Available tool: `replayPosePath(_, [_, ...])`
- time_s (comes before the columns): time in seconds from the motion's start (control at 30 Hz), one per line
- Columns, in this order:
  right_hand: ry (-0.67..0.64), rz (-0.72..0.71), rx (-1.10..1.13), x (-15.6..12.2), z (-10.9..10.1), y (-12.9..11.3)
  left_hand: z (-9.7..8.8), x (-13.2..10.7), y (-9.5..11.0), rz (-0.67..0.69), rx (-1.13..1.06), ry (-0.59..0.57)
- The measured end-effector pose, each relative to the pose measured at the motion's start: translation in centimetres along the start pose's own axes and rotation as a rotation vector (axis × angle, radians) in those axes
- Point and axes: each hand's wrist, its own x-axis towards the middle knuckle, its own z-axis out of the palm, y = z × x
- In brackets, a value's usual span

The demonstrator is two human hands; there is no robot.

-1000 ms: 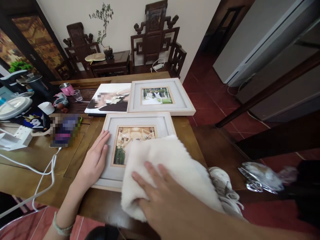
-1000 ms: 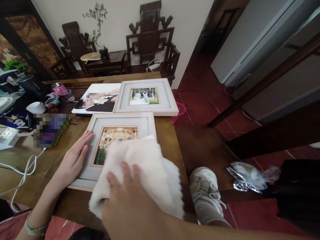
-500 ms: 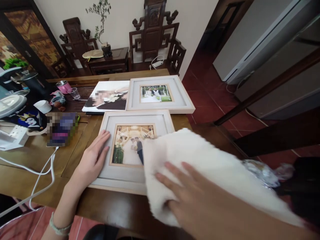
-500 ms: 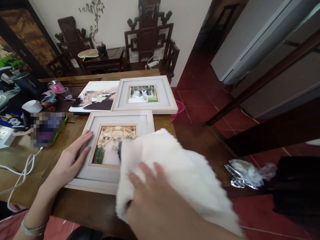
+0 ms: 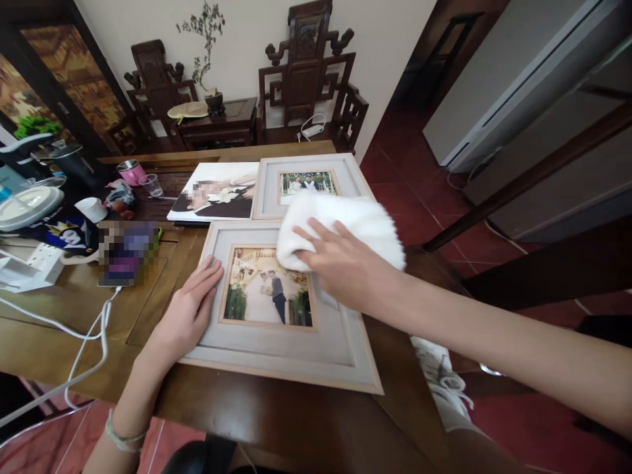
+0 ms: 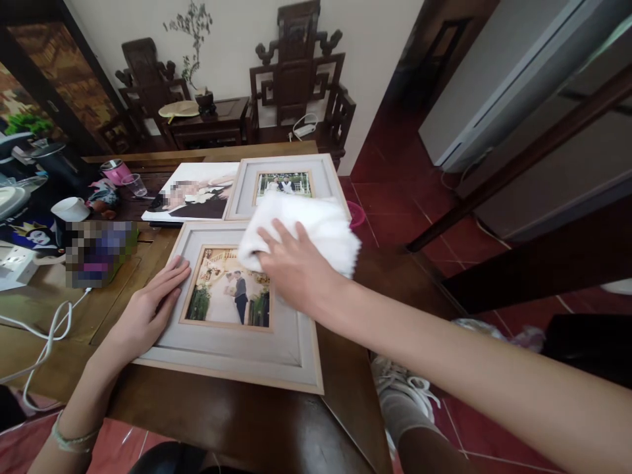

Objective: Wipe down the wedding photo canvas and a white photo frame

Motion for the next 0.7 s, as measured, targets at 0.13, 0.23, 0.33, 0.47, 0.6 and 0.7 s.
replayPosePath(0.13, [0.168, -0.238, 0.02, 4.8, 0.1, -2.4, -0.1, 0.1, 0.1, 0.008, 0.0, 0.011])
replayPosePath(0.23, [0.14, -0.347, 0.02, 8.0, -0.3, -4.2, -0.1, 0.1, 0.1, 0.003, 0.01, 0.015])
replayPosePath(0.33, [0.071, -0.3, 0.056, 9.1, -0.8, -4.5, -0.1, 0.1, 0.1, -0.004, 0.006, 0.028])
replayPosePath(0.47, [-0.086, -0.207, 0.115, 7.2, -1.7, -2.0, -0.1, 0.0, 0.0, 0.002, -0.026, 0.02])
replayPosePath(0.6, [-0.252, -0.014, 0.111, 4.1, -2.5, 1.6, -0.1, -0.1, -0.1, 0.015, -0.041, 0.028])
replayPosePath(0.7, [-0.299, 0.085, 0.073, 2.0, -2.8, 3.2, 0.0, -0.1, -0.2, 0.012, -0.039, 0.035])
